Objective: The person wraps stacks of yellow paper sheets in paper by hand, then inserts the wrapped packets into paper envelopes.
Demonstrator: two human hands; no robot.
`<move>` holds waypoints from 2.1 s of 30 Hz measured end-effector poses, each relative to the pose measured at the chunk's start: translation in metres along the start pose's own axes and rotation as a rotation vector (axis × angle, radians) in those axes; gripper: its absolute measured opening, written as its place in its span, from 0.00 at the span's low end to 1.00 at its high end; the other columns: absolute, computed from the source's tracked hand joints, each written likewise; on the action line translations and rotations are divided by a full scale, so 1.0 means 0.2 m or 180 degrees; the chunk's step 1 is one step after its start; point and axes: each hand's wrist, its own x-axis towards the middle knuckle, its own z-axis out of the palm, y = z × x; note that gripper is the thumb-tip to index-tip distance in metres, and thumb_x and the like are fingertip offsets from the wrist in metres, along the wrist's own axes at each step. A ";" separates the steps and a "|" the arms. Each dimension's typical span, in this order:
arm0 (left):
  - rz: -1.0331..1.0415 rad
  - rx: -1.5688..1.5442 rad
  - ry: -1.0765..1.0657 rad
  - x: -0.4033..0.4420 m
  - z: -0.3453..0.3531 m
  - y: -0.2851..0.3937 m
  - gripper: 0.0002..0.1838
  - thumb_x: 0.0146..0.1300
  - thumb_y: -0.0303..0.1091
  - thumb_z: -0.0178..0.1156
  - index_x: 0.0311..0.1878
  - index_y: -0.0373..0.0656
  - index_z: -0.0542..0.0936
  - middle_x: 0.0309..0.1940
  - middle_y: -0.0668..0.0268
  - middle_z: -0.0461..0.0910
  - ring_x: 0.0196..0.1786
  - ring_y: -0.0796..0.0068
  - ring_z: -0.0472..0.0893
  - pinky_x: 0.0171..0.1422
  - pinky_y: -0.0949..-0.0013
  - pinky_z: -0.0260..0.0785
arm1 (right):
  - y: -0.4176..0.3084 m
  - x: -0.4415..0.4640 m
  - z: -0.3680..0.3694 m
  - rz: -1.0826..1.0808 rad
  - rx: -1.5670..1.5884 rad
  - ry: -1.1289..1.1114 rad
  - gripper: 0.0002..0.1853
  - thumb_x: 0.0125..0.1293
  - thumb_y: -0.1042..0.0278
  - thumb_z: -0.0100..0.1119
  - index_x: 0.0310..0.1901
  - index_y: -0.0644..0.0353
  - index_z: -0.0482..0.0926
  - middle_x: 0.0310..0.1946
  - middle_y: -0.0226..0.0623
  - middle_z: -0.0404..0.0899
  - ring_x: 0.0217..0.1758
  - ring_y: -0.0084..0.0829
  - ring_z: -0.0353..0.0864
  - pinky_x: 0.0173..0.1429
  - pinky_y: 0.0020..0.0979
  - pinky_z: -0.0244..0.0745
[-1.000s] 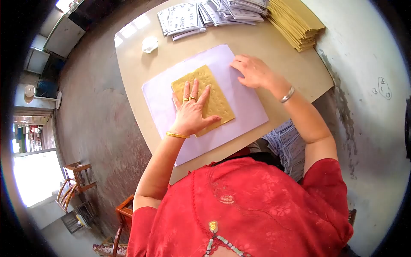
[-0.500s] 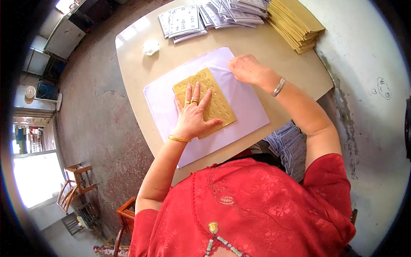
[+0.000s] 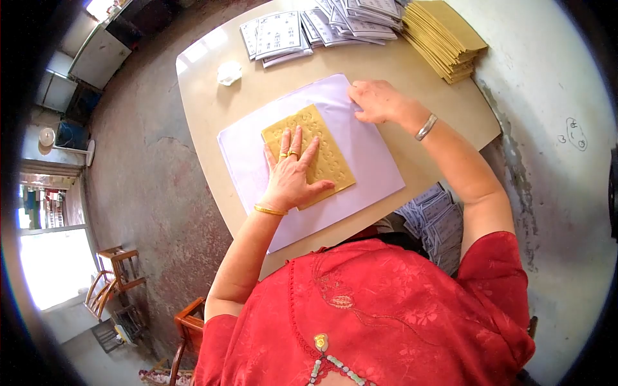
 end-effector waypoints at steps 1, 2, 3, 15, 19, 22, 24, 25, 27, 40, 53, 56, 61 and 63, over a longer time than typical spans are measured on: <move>0.0001 0.0002 -0.0005 0.00 0.00 0.00 0.55 0.47 0.70 0.66 0.77 0.55 0.61 0.80 0.49 0.45 0.82 0.47 0.41 0.78 0.33 0.23 | 0.01 0.01 0.02 -0.0043 -0.0016 -0.0002 0.12 0.56 0.65 0.60 0.39 0.63 0.80 0.41 0.47 0.82 0.47 0.46 0.84 0.50 0.44 0.80; 0.0001 0.0002 -0.0008 0.00 0.01 0.00 0.55 0.47 0.70 0.66 0.77 0.55 0.61 0.80 0.49 0.45 0.82 0.47 0.41 0.78 0.33 0.23 | 0.01 0.02 0.04 -0.0087 -0.0034 -0.0005 0.10 0.56 0.66 0.60 0.38 0.62 0.81 0.39 0.47 0.83 0.46 0.46 0.84 0.49 0.44 0.80; 0.0001 0.0001 -0.0010 0.00 0.01 -0.01 0.55 0.47 0.70 0.66 0.77 0.55 0.61 0.80 0.49 0.45 0.82 0.47 0.41 0.78 0.33 0.23 | 0.01 0.03 0.05 -0.0088 -0.0116 -0.0002 0.09 0.56 0.68 0.59 0.37 0.62 0.81 0.38 0.47 0.84 0.44 0.47 0.85 0.48 0.45 0.80; 0.0030 0.0013 0.0068 0.00 0.03 -0.01 0.55 0.48 0.73 0.64 0.77 0.55 0.62 0.80 0.49 0.46 0.82 0.47 0.41 0.77 0.32 0.24 | -0.08 -0.01 0.01 -0.0111 -0.0268 0.0213 0.07 0.54 0.71 0.57 0.35 0.61 0.80 0.38 0.49 0.84 0.42 0.47 0.85 0.51 0.41 0.79; 0.0015 -0.0006 0.0037 0.00 0.02 -0.01 0.54 0.49 0.73 0.63 0.76 0.54 0.62 0.79 0.49 0.46 0.82 0.47 0.41 0.77 0.31 0.24 | -0.15 -0.10 0.01 0.0326 0.0856 0.1083 0.12 0.57 0.69 0.60 0.42 0.64 0.78 0.41 0.48 0.82 0.41 0.47 0.84 0.49 0.41 0.79; 0.0011 -0.0019 0.0045 -0.01 0.02 -0.01 0.54 0.49 0.72 0.64 0.76 0.54 0.62 0.80 0.49 0.46 0.82 0.47 0.41 0.77 0.31 0.23 | -0.12 -0.13 0.13 0.0790 0.2148 0.1782 0.20 0.61 0.64 0.65 0.51 0.66 0.76 0.40 0.44 0.82 0.38 0.38 0.84 0.45 0.36 0.80; 0.0017 -0.0028 0.0055 -0.01 0.02 -0.01 0.54 0.49 0.71 0.64 0.76 0.53 0.62 0.80 0.49 0.46 0.82 0.47 0.41 0.77 0.31 0.23 | -0.10 -0.18 0.17 0.1218 0.3208 0.1655 0.23 0.63 0.61 0.67 0.53 0.67 0.76 0.40 0.41 0.83 0.37 0.31 0.83 0.44 0.32 0.80; 0.0010 -0.0040 0.0054 -0.01 0.02 -0.01 0.54 0.49 0.71 0.64 0.76 0.53 0.62 0.80 0.50 0.46 0.82 0.47 0.41 0.77 0.31 0.22 | -0.11 -0.22 0.15 0.1499 0.3801 0.1274 0.23 0.63 0.60 0.68 0.53 0.68 0.77 0.41 0.39 0.83 0.37 0.28 0.82 0.43 0.30 0.79; 0.0002 -0.0059 0.0045 -0.01 0.02 -0.01 0.54 0.49 0.71 0.64 0.77 0.53 0.62 0.80 0.50 0.45 0.82 0.47 0.41 0.77 0.31 0.22 | -0.12 -0.26 0.15 0.1644 0.4491 0.0617 0.20 0.64 0.60 0.68 0.50 0.68 0.79 0.40 0.36 0.83 0.36 0.23 0.81 0.42 0.26 0.78; 0.0075 -0.0252 0.0000 0.00 0.03 -0.04 0.48 0.52 0.60 0.64 0.75 0.49 0.64 0.79 0.50 0.47 0.82 0.47 0.40 0.75 0.27 0.23 | -0.47 -0.19 0.28 0.0117 0.4262 0.0699 0.16 0.73 0.59 0.59 0.44 0.67 0.82 0.51 0.40 0.84 0.56 0.25 0.79 0.57 0.29 0.74; 0.0070 -0.0745 0.1029 -0.05 0.03 -0.06 0.36 0.66 0.33 0.57 0.76 0.43 0.59 0.78 0.45 0.48 0.80 0.42 0.47 0.81 0.46 0.39 | -0.65 -0.35 0.42 -0.0388 0.0196 0.1004 0.36 0.70 0.47 0.53 0.71 0.64 0.63 0.76 0.43 0.57 0.81 0.38 0.51 0.79 0.48 0.48; 0.0084 -0.0143 0.0533 -0.05 0.09 -0.09 0.34 0.67 0.36 0.55 0.76 0.49 0.60 0.78 0.45 0.46 0.80 0.42 0.45 0.81 0.43 0.35 | -0.67 -0.42 0.39 -0.0373 0.0335 0.0856 0.39 0.69 0.44 0.53 0.72 0.66 0.61 0.77 0.47 0.54 0.82 0.40 0.48 0.79 0.50 0.46; 0.0006 0.0056 0.0535 -0.05 0.10 -0.08 0.32 0.69 0.40 0.53 0.76 0.49 0.61 0.78 0.44 0.47 0.80 0.42 0.44 0.81 0.41 0.34 | -0.75 -0.76 0.35 -0.0558 0.1119 0.0333 0.44 0.67 0.42 0.56 0.72 0.70 0.57 0.76 0.54 0.53 0.81 0.45 0.47 0.79 0.51 0.45; -0.0012 0.0091 0.0542 -0.05 0.10 -0.08 0.33 0.69 0.42 0.52 0.76 0.45 0.60 0.78 0.44 0.48 0.81 0.43 0.44 0.81 0.40 0.34 | -0.71 -0.82 0.36 -0.0735 0.1343 0.0201 0.43 0.67 0.43 0.56 0.73 0.69 0.57 0.76 0.53 0.54 0.81 0.45 0.49 0.79 0.50 0.45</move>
